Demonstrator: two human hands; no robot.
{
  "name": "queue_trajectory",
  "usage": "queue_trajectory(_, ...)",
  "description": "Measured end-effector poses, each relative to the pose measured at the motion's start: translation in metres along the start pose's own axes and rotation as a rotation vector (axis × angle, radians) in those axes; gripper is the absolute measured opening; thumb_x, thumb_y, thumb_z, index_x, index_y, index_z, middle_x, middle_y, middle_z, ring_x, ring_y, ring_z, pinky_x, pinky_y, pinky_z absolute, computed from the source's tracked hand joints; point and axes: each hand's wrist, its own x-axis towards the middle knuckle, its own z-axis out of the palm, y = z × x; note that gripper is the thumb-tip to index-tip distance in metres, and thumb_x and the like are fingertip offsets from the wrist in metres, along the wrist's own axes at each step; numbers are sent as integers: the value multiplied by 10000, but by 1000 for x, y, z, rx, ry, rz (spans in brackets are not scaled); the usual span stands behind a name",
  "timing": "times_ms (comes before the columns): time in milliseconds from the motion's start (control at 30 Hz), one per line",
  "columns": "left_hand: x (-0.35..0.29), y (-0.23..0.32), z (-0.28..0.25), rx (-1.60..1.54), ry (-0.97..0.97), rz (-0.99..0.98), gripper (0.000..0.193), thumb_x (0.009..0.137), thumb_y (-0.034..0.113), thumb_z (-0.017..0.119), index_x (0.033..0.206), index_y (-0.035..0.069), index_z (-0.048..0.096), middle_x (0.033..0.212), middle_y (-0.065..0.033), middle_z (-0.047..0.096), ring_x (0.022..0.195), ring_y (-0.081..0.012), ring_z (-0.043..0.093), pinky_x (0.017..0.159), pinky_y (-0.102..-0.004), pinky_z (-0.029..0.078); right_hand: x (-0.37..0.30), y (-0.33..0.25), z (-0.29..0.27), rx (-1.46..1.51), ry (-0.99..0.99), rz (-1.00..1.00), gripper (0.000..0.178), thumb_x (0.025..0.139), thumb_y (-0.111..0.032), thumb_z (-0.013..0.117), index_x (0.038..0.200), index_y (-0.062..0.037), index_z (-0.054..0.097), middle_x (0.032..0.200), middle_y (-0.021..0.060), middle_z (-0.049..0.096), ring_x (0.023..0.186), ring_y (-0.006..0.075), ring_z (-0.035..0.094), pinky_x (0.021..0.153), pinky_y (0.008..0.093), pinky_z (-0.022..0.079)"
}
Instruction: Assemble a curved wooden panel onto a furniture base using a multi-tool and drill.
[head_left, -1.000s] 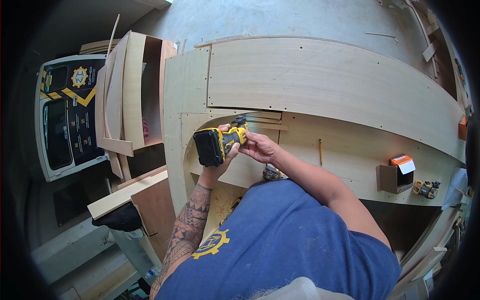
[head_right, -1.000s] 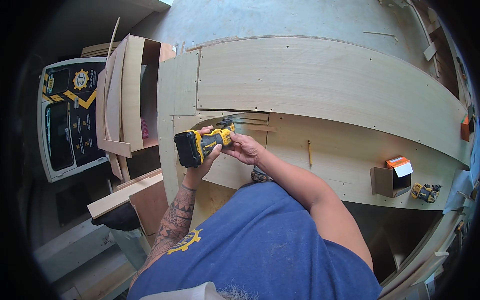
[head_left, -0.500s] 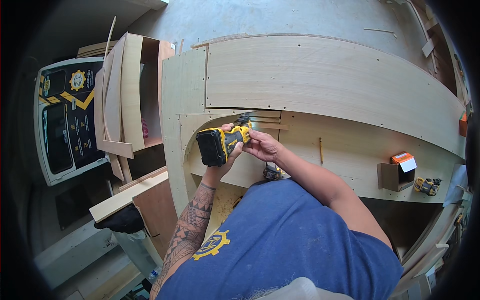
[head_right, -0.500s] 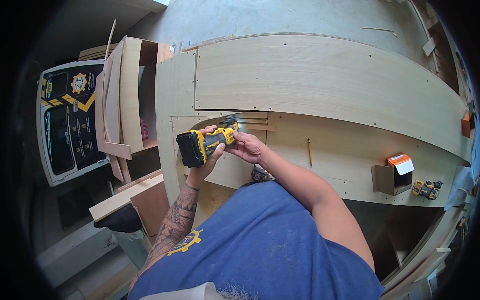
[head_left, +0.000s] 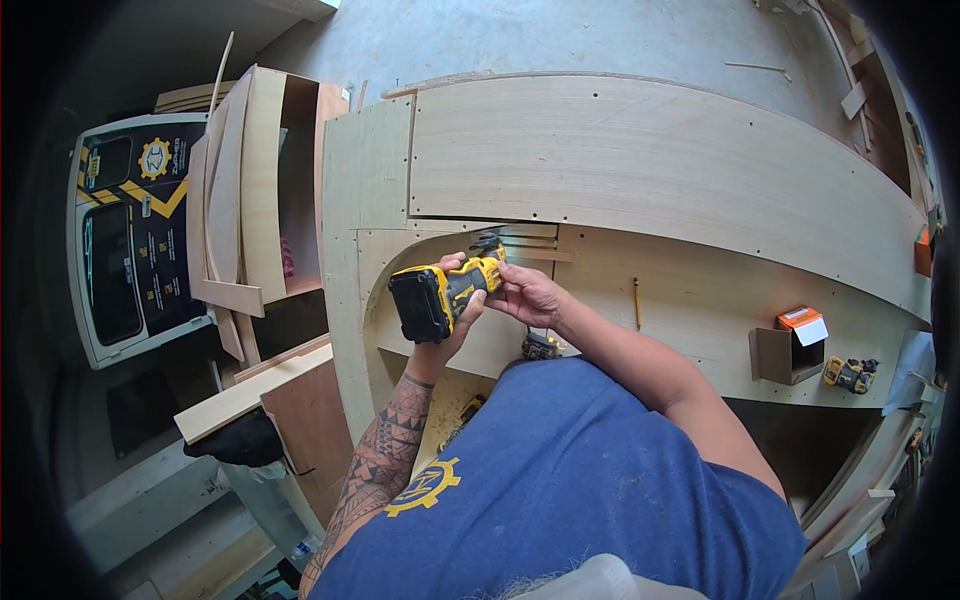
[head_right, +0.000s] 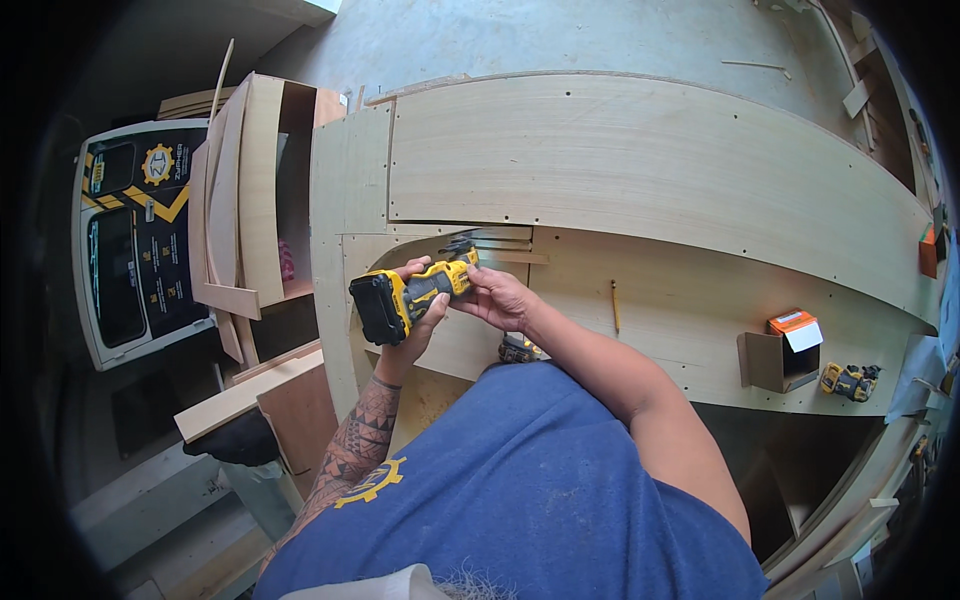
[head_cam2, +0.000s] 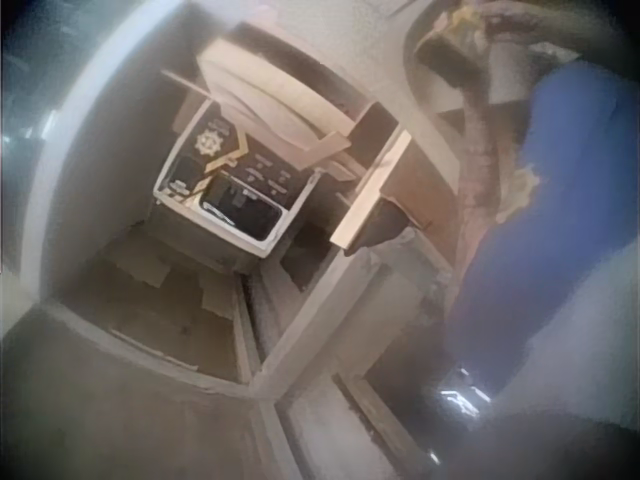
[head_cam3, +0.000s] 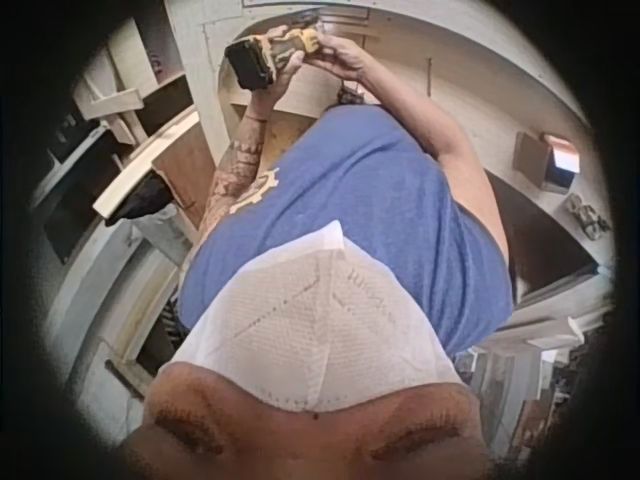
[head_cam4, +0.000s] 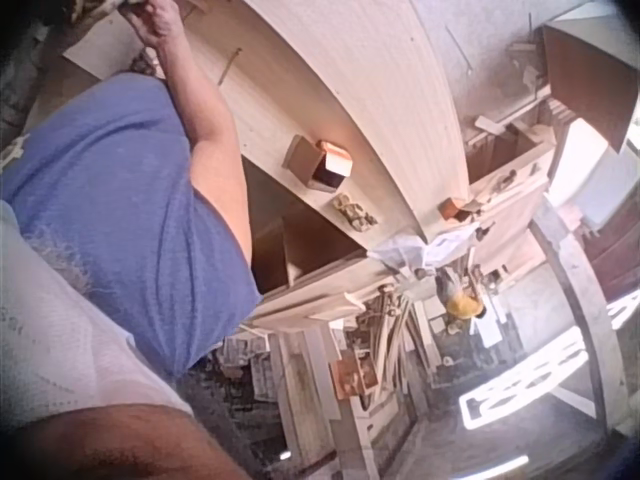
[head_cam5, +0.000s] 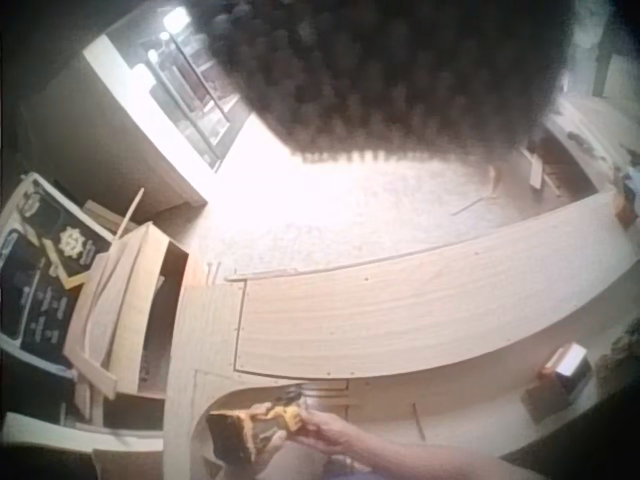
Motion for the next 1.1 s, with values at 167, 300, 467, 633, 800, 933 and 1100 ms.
queue_trajectory(167, 4, -2, 17, 63, -17, 136, 549, 909, 40, 768, 1366, 62, 465, 1429, -179, 505, 1372, -265, 502, 1147, -416, 437, -8, -8, -4, -20, 32, -23, 430, 1106, -292, 545, 1435, -16, 515, 1398, 117, 607, 1310, 251, 606, 1189, 456, 476)
queue_trajectory(300, 4, -7, 23, 93, -21, 173, 557, 914, 36, 758, 1382, 49, 455, 1408, -163, 501, 1345, -262, 515, 1120, -409, 457, -9, -8, -8, -6, 26, -27, 424, 1110, -298, 537, 1438, -29, 521, 1404, 116, 609, 1308, 246, 608, 1185, 459, 476)
queue_trajectory(467, 5, -8, 21, 147, -37, 183, 556, 912, 23, 761, 1381, 49, 463, 1390, -157, 519, 1324, -265, 534, 1104, -402, 471, -5, -6, -15, 8, 31, -27, 418, 1112, -293, 533, 1437, -31, 521, 1389, 115, 618, 1297, 243, 614, 1189, 458, 471)
queue_trajectory(633, -4, 3, 16, 191, -33, 237, 575, 891, 23, 773, 1378, 47, 468, 1393, -166, 525, 1329, -280, 541, 1106, -423, 476, -10, -5, -15, 0, 3, 10, 412, 1107, -287, 543, 1431, -33, 517, 1381, 110, 621, 1287, 235, 618, 1187, 449, 472)
queue_trajectory(800, -28, 38, 5, 178, 12, 197, 611, 887, 31, 772, 1410, 57, 458, 1465, -214, 506, 1428, -328, 486, 1175, -449, 419, -13, -1, 9, -110, -54, 121, 401, 1103, -297, 556, 1432, -71, 526, 1361, 102, 629, 1276, 233, 627, 1154, 417, 502)
queue_trajectory(933, -53, 44, -12, 148, 141, 121, 609, 898, 26, 756, 1429, 56, 460, 1534, -238, 464, 1442, -319, 474, 1182, -448, 426, -13, -9, 29, -549, 25, 343, 433, 1087, -344, 592, 1412, -62, 552, 1332, 78, 641, 1220, 195, 653, 1070, 373, 545)
queue_trajectory(1100, -95, 58, -32, 76, 312, -35, 681, 914, 48, 734, 1522, 38, 428, 1573, -188, 439, 1389, -241, 508, 1169, -395, 440, -25, -25, 34, -2228, 513, -491, 505, 974, -246, 697, 1406, -32, 547, 1310, 148, 571, 1204, 301, 573, 982, 436, 500)
